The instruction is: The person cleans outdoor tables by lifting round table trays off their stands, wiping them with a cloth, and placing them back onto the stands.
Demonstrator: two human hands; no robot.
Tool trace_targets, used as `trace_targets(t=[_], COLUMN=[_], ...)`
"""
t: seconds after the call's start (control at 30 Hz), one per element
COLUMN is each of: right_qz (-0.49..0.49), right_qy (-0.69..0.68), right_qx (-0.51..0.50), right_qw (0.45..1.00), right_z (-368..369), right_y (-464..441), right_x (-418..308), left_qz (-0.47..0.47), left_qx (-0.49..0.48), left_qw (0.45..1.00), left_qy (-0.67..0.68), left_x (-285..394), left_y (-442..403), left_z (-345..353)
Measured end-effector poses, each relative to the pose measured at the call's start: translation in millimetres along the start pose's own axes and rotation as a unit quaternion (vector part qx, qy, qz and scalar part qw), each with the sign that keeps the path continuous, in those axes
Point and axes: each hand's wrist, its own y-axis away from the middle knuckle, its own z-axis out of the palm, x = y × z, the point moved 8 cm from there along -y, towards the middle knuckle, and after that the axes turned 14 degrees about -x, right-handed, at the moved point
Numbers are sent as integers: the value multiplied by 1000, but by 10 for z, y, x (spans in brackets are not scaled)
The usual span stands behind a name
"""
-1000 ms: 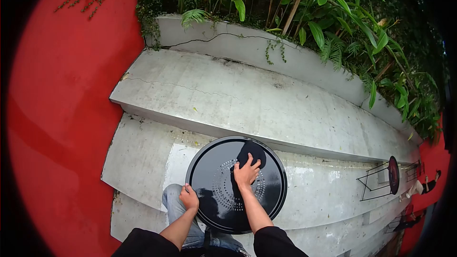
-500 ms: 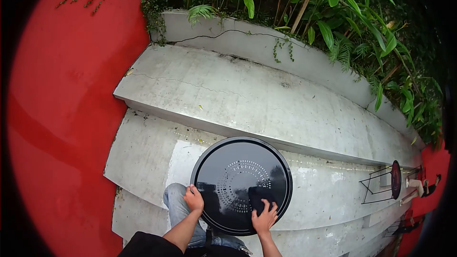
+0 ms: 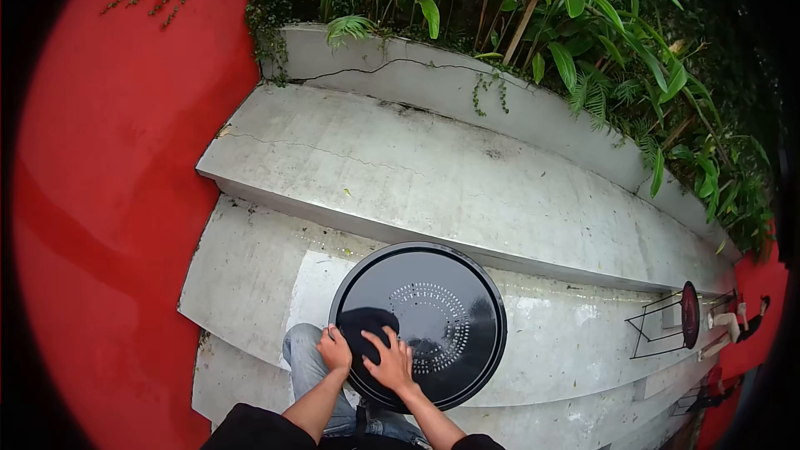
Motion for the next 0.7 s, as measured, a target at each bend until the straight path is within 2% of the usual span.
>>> trace_targets(t=[0.03,0.1,0.17,0.2,0.3,0.37,0.43,0.5,0.57,0.7], right_qz=[-8,49,123,165,270,348,358,298,188,34], right_qy=[15,12,31,29,9,-25,-74,-73,-45,-12], right_qx=[-24,-53,-20,32,230,278,284,248,194,59], right_qw=[1000,997,992,985,935,895,887,919,962,998], right_z=[62,17,-186,-345,-756,-950,-1064,-1034,-817,-275], right_y=[292,822,1158,1197,923,447,-109,-599,-874,-298], right_x=[-6,193,563,793,1457,1717,1658,1352,983,289], left_qz=[-5,-23,-1,11,-1,-11,-5,10,6,4], left_qx=[0,-22,-6,1,-10,-16,-5,4,6,-10], left_qw=[1000,999,1000,1000,1000,1000,1000,1000,1000,1000], left_qy=[4,22,6,6,12,15,4,0,-11,17], left_x=[14,51,49,23,53,52,-8,21,59,6], left_y=[29,55,30,6,17,29,-20,-10,16,2], left_z=[13,30,4,19,12,33,33,-3,-7,14])
